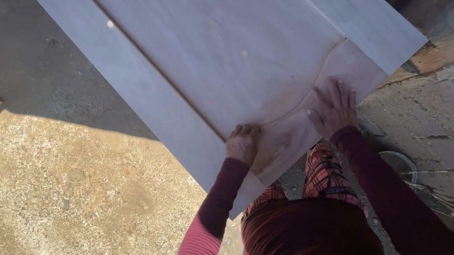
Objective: The person sands the edges and surface of a large, light-colored wooden board using a sanding block. They work on the corners and along the grooves of the board, which is resting on a support structure.
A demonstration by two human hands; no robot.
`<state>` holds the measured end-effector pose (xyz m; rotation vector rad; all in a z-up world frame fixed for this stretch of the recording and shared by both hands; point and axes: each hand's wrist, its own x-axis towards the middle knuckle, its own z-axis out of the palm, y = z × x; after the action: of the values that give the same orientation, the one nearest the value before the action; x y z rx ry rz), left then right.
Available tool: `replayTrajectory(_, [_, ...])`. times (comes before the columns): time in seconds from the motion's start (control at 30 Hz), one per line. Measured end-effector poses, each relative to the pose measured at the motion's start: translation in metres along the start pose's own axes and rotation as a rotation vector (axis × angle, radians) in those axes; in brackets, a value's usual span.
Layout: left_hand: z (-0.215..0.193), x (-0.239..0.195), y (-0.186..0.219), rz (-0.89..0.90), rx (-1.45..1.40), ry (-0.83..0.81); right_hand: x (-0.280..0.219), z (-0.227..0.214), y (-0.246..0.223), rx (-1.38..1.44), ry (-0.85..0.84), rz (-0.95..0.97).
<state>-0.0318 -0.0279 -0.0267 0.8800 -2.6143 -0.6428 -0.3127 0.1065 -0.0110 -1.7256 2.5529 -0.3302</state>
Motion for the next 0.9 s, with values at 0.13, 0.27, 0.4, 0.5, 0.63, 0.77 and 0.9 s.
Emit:
replayTrajectory(0.13, [0.012, 0.001, 0.007, -0.081, 0.079, -0.123, 0.009, 0.009, 0.018, 0.004, 0.023, 0.135])
replayTrajectory(0.27, [0.041, 0.030, 0.049, 0.009, 0.058, 0.065, 0.011, 0.008, 0.014, 0.021, 0.043, 0.188])
replayTrajectory(0.4, [0.045, 0.045, 0.063, -0.011, -0.066, 0.086, 0.018, -0.003, 0.016, 0.018, 0.040, 0.163])
replayTrajectory(0.5, [0.017, 0.012, 0.019, -0.013, 0.070, 0.012, 0.032, -0.005, 0.036, 0.009, 0.018, 0.194])
replayTrajectory(0.63, [0.029, 0.033, 0.030, -0.038, 0.069, -0.033, 0.053, 0.006, 0.055, -0.007, 0.056, 0.264])
replayTrajectory(0.77, [0.081, 0.071, 0.080, -0.033, -0.034, 0.012, 0.054, 0.008, 0.061, -0.011, 0.038, 0.279])
replayTrajectory(0.9, [0.052, 0.078, 0.085, -0.051, -0.139, -0.038, 0.077, -0.004, 0.087, -0.002, 0.000, 0.301])
